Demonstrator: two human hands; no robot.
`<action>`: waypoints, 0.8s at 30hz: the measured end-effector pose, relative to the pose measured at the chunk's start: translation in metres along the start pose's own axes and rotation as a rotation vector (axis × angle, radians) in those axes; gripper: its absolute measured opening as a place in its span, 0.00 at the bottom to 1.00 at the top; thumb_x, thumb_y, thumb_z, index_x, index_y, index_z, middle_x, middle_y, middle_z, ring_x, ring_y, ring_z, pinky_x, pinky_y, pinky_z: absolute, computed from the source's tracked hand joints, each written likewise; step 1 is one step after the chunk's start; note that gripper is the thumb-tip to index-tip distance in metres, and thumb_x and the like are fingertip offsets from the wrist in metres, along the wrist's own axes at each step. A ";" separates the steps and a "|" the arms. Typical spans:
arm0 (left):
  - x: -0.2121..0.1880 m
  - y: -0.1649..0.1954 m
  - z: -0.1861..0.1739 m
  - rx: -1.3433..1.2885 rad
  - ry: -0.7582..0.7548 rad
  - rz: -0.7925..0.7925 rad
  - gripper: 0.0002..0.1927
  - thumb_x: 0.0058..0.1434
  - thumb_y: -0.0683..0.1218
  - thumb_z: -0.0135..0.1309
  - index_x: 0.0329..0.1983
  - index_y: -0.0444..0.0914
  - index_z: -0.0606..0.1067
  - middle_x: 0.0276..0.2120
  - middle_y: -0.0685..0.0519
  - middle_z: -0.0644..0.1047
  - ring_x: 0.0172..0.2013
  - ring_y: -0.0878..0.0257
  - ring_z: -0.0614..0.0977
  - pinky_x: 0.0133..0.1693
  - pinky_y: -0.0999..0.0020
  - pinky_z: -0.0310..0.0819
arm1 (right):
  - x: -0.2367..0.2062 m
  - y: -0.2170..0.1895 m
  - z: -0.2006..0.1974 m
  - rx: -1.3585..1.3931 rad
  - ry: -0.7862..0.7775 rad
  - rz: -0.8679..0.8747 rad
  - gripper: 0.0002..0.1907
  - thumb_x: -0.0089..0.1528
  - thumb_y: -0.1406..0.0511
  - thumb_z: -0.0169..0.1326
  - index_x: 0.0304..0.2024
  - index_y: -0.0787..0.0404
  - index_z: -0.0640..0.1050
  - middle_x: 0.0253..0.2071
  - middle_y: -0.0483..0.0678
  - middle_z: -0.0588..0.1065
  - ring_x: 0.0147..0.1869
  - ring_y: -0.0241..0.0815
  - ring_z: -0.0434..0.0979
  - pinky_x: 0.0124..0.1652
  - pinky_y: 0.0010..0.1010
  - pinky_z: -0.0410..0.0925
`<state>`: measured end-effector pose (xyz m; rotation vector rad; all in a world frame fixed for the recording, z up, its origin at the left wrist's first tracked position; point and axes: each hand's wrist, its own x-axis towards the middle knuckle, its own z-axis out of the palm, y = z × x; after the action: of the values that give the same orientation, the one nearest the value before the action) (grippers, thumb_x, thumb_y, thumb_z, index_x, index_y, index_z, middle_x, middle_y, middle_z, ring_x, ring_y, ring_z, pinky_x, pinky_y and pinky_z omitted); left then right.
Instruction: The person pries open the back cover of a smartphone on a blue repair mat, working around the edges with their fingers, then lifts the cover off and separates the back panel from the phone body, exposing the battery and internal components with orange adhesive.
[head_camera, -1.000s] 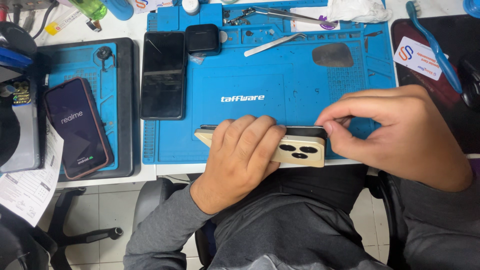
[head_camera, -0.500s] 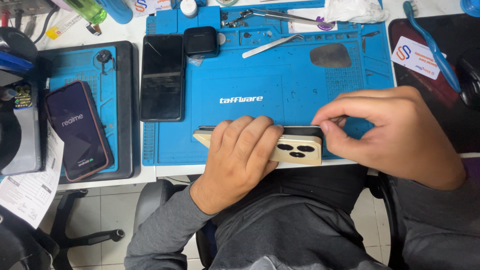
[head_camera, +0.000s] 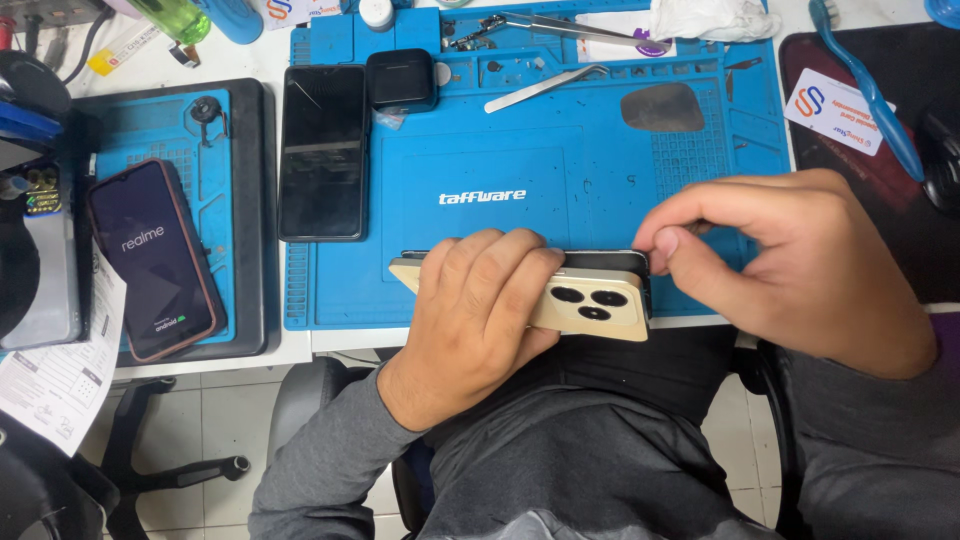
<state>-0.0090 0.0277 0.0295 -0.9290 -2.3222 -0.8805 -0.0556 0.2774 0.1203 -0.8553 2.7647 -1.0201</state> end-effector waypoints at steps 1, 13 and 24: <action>0.000 0.000 0.000 0.003 0.003 -0.003 0.35 0.53 0.49 0.66 0.62 0.34 0.68 0.57 0.46 0.70 0.56 0.49 0.73 0.57 0.51 0.65 | 0.000 0.000 -0.001 0.012 0.001 -0.012 0.05 0.62 0.70 0.57 0.38 0.64 0.82 0.31 0.47 0.83 0.34 0.33 0.86 0.31 0.21 0.75; 0.000 0.002 0.001 0.063 0.006 0.017 0.33 0.55 0.47 0.66 0.63 0.34 0.69 0.57 0.46 0.70 0.56 0.50 0.73 0.56 0.52 0.66 | 0.000 -0.004 -0.003 -0.064 0.035 -0.077 0.07 0.56 0.70 0.63 0.36 0.66 0.82 0.31 0.49 0.81 0.32 0.34 0.83 0.33 0.22 0.73; 0.000 0.001 0.004 0.069 0.005 -0.003 0.34 0.54 0.45 0.66 0.63 0.34 0.68 0.57 0.47 0.70 0.55 0.51 0.73 0.56 0.53 0.65 | -0.008 -0.017 0.003 -0.310 0.031 -0.118 0.07 0.58 0.68 0.63 0.37 0.66 0.80 0.31 0.51 0.80 0.27 0.42 0.79 0.24 0.28 0.69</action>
<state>-0.0090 0.0313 0.0276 -0.8934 -2.3348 -0.7973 -0.0404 0.2695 0.1275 -1.0585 2.9778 -0.6290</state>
